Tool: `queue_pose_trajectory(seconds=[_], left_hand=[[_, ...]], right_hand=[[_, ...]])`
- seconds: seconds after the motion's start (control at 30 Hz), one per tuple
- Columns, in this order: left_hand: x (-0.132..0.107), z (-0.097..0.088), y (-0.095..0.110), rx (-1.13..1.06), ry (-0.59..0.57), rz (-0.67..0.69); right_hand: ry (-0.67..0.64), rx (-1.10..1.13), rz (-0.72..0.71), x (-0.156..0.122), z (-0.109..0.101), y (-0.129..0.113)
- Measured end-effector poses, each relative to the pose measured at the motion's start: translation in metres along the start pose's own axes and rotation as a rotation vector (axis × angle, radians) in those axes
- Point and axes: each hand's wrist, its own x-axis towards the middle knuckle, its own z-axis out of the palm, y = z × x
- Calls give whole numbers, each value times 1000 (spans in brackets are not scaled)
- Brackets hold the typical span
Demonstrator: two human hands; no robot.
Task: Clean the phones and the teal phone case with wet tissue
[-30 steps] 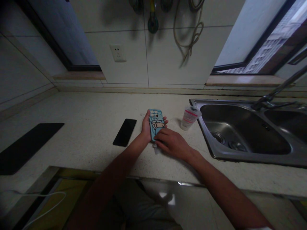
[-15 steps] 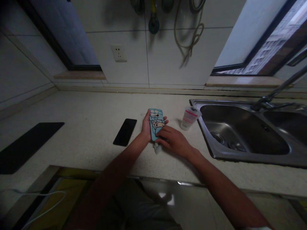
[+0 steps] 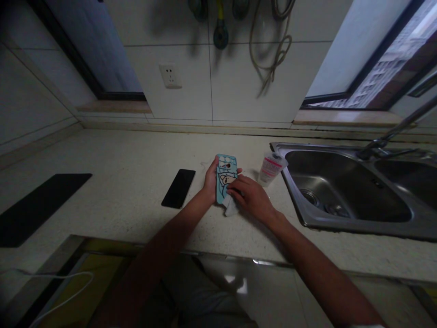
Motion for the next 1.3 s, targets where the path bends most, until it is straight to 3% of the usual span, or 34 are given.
queue_pose_trajectory(seconds=[0.3,0.77,1.3], left_hand=[[2,2,-9,-45,-137,-128],[0,-1,-12,68,-223,-177],[-1,4,-13,36,-202,-125]], right_hand=[[251,-113,24,-2,3,9],[444,-103,166,2,-6,5],[390,-114,81,-2,5,8]])
